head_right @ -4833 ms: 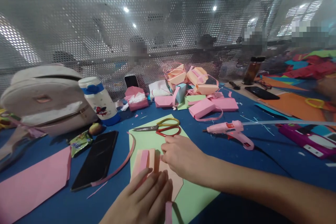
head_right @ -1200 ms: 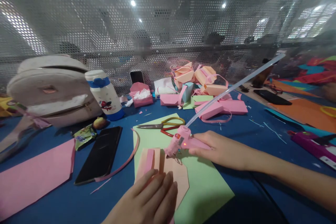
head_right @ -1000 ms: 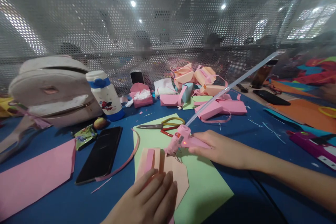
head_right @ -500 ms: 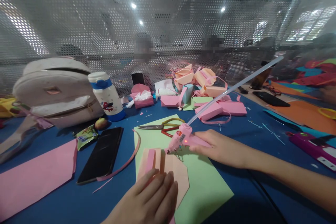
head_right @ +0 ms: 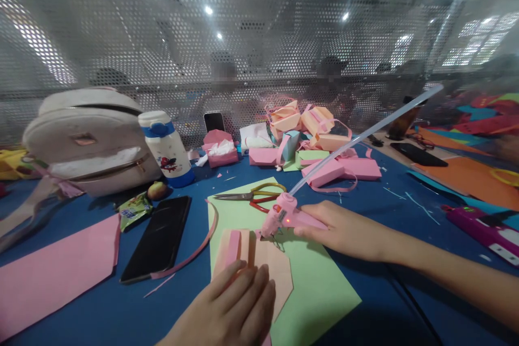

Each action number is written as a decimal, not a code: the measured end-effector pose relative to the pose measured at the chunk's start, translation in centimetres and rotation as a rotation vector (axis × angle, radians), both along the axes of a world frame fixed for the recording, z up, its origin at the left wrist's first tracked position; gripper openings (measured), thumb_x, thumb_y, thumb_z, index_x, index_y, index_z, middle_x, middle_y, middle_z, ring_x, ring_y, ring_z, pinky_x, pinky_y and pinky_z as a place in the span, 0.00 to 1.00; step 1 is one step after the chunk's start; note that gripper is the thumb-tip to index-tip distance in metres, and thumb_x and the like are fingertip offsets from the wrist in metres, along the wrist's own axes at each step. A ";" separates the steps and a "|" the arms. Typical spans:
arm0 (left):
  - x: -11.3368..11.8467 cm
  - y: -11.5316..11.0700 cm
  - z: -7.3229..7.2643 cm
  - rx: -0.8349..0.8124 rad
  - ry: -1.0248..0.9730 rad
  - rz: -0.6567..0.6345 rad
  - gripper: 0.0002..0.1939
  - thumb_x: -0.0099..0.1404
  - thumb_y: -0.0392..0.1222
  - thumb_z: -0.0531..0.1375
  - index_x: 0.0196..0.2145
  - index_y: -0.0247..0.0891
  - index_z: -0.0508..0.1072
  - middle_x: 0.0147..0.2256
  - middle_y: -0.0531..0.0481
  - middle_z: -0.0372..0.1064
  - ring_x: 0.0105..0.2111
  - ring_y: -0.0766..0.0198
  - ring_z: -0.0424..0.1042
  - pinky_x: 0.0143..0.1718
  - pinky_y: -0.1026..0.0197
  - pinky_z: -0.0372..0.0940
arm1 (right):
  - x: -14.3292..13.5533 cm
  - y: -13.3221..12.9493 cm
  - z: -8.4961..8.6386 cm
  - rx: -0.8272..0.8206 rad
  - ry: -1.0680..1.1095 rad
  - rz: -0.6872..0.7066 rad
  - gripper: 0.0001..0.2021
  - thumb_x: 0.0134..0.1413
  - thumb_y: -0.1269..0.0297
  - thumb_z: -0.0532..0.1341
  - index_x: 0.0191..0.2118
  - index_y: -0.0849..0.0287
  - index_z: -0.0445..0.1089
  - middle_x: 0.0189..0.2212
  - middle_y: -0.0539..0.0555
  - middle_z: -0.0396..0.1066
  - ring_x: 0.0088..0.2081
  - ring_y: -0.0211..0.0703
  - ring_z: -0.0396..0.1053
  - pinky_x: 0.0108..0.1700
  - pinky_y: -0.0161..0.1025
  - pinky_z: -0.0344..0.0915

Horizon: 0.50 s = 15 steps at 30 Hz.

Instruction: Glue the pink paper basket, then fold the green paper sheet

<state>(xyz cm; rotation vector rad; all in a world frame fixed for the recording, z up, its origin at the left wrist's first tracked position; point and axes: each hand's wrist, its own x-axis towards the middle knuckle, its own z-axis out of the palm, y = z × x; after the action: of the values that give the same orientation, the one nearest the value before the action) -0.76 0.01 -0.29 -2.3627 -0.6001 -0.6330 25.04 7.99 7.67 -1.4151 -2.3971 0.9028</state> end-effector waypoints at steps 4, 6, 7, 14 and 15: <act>0.0 0.0 0.0 -0.004 0.005 -0.002 0.11 0.70 0.34 0.54 0.44 0.30 0.75 0.42 0.43 0.77 0.40 0.57 0.74 0.53 0.51 0.58 | 0.1 -0.3 0.0 -0.026 -0.044 0.005 0.28 0.58 0.39 0.55 0.52 0.55 0.74 0.47 0.59 0.76 0.51 0.63 0.70 0.53 0.51 0.64; 0.1 -0.1 0.0 -0.007 0.010 -0.001 0.11 0.70 0.35 0.54 0.45 0.30 0.75 0.42 0.43 0.77 0.40 0.57 0.74 0.54 0.51 0.58 | -0.1 -0.4 0.0 -0.026 -0.063 0.007 0.28 0.59 0.39 0.54 0.53 0.55 0.73 0.49 0.59 0.75 0.52 0.63 0.69 0.53 0.52 0.64; 0.1 -0.1 0.0 -0.009 0.006 0.000 0.11 0.70 0.35 0.54 0.45 0.30 0.75 0.42 0.43 0.78 0.40 0.57 0.74 0.54 0.51 0.58 | -0.2 -0.5 0.0 -0.019 -0.064 0.010 0.28 0.60 0.39 0.54 0.54 0.55 0.73 0.49 0.59 0.74 0.52 0.63 0.68 0.54 0.52 0.64; 0.0 -0.2 0.0 -0.012 0.013 0.000 0.11 0.70 0.35 0.55 0.45 0.31 0.75 0.42 0.43 0.77 0.40 0.57 0.73 0.54 0.51 0.58 | -0.3 -0.2 0.2 0.029 0.012 -0.003 0.28 0.57 0.39 0.56 0.48 0.56 0.77 0.43 0.58 0.77 0.49 0.63 0.70 0.53 0.51 0.65; -0.1 -0.1 0.0 -0.011 0.014 0.001 0.11 0.70 0.35 0.55 0.45 0.31 0.75 0.42 0.43 0.77 0.40 0.57 0.73 0.54 0.51 0.58 | -0.2 -0.2 0.2 0.022 0.011 -0.005 0.28 0.56 0.38 0.56 0.48 0.56 0.77 0.42 0.58 0.78 0.48 0.62 0.71 0.52 0.50 0.65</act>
<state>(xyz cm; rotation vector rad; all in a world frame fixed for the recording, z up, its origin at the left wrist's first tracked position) -0.82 -0.14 -0.30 -2.3751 -0.6004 -0.6135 24.88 7.83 7.88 -1.4039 -2.3871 0.8781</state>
